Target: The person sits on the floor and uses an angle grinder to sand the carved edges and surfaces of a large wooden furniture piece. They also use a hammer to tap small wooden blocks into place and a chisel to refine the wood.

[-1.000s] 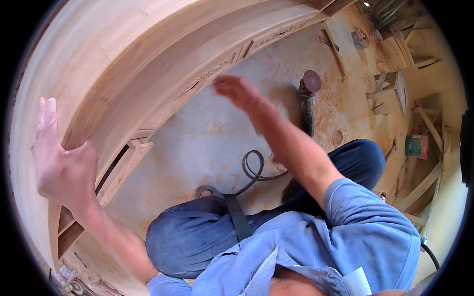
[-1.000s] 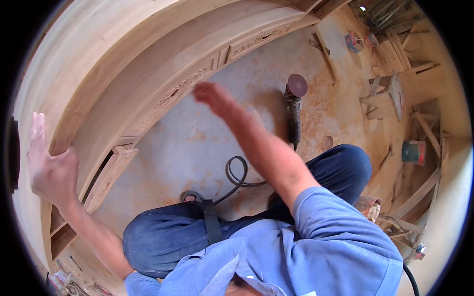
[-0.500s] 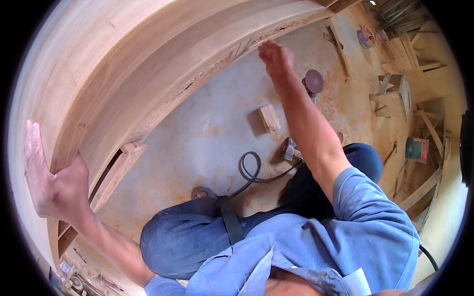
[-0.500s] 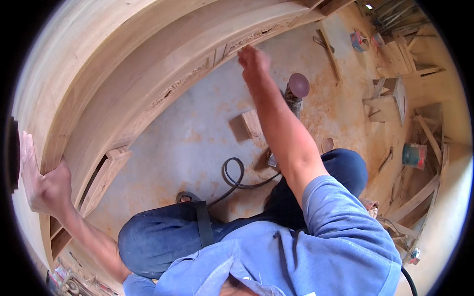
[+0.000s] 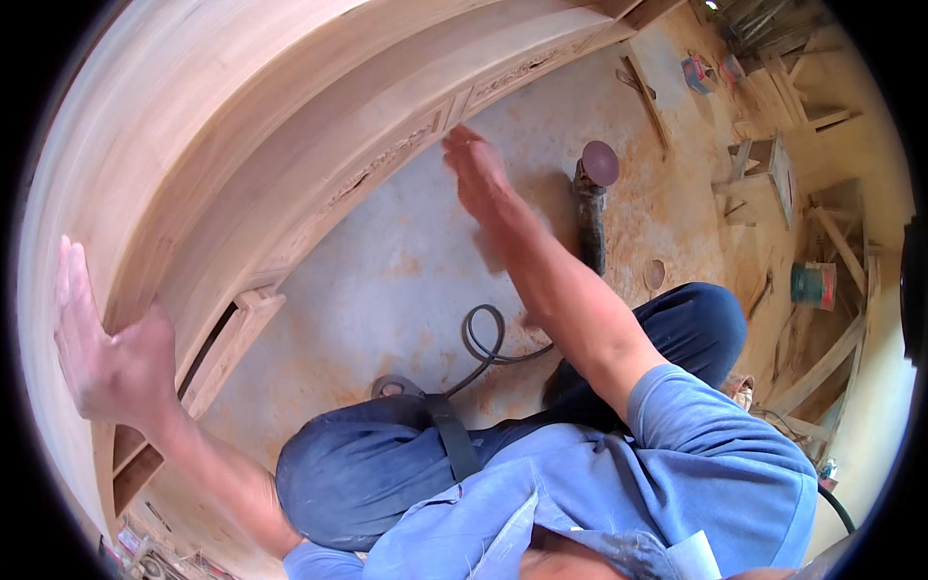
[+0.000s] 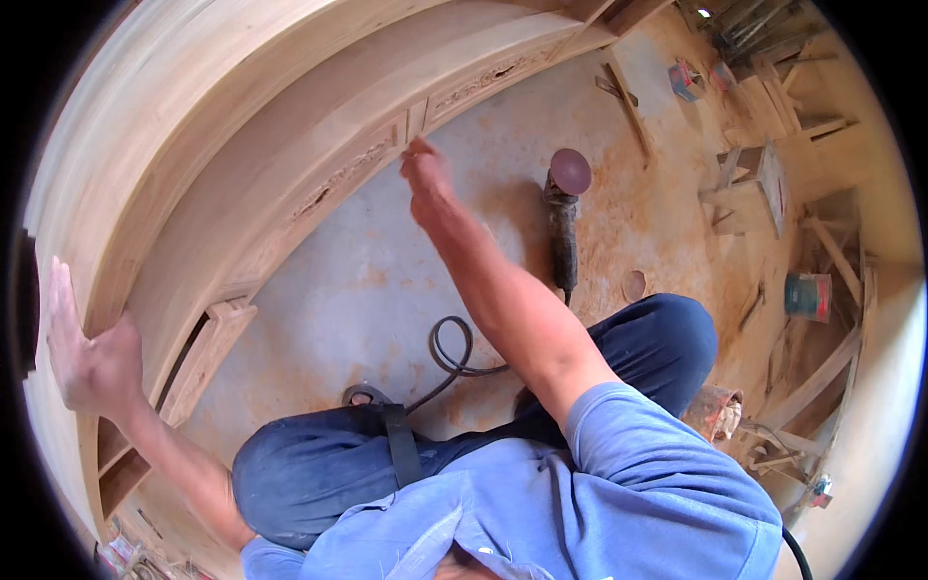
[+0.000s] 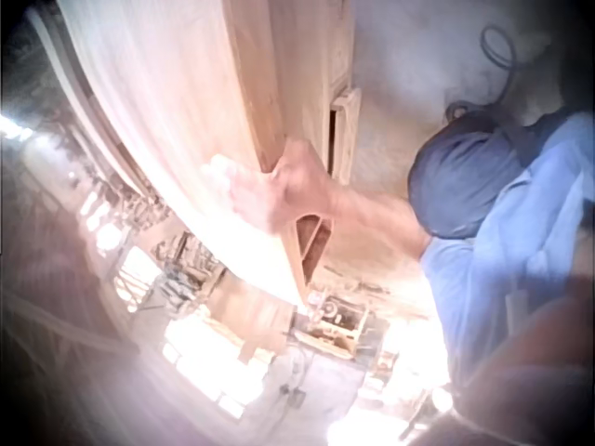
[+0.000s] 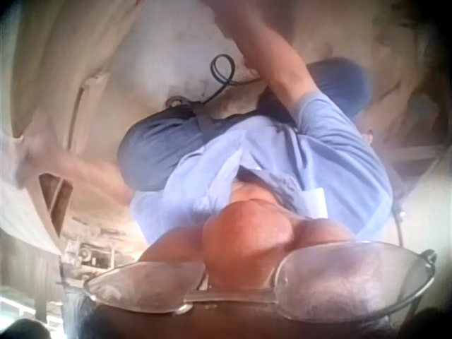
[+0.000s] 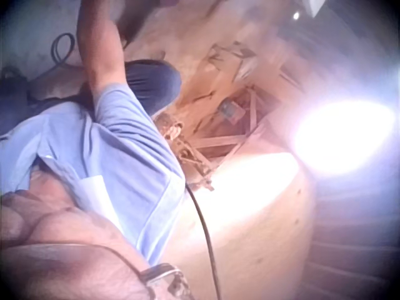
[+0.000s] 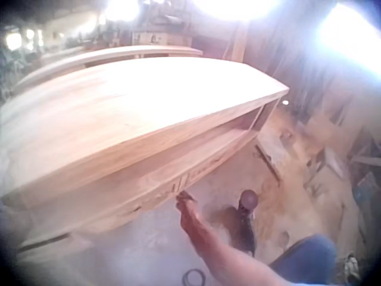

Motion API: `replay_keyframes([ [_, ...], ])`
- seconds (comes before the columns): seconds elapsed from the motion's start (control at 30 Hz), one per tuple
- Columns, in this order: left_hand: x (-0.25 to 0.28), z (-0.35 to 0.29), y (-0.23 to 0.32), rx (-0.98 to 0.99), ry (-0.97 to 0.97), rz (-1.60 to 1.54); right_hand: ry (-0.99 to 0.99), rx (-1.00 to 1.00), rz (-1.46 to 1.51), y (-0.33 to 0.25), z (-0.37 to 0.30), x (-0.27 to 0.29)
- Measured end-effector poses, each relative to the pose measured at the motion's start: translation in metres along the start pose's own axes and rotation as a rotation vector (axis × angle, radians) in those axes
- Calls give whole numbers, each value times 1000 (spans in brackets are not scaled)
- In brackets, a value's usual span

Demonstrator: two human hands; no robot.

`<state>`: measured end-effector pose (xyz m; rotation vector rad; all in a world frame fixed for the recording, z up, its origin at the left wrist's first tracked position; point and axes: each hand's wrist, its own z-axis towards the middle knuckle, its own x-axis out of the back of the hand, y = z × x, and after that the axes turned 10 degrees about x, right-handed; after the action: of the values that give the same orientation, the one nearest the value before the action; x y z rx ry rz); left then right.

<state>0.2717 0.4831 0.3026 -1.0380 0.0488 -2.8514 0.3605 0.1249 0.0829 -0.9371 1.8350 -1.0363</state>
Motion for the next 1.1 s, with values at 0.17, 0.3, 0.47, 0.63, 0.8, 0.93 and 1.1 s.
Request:
replay_keyframes([
  [0.17,-9,-3,5,-41,34,-46,-84,173,-350,37,56,-8],
  [0.3,3,-16,-4,-138,72,-36,-218,299,-618,55,1,-59],
  [0.47,26,-95,4,28,247,-116,-539,368,-580,111,-60,-54],
  [0.63,2,-267,-9,1347,105,-876,-538,-70,-552,99,-100,-20],
  [0.8,-41,-288,-39,1932,191,-1826,-673,700,-409,22,-99,-51],
  [0.93,-55,-294,-50,1865,107,-1643,-618,1098,-366,-94,-145,-94],
  [1.1,-68,-283,-58,1946,74,-1543,-414,1269,-452,-136,-145,-107],
])
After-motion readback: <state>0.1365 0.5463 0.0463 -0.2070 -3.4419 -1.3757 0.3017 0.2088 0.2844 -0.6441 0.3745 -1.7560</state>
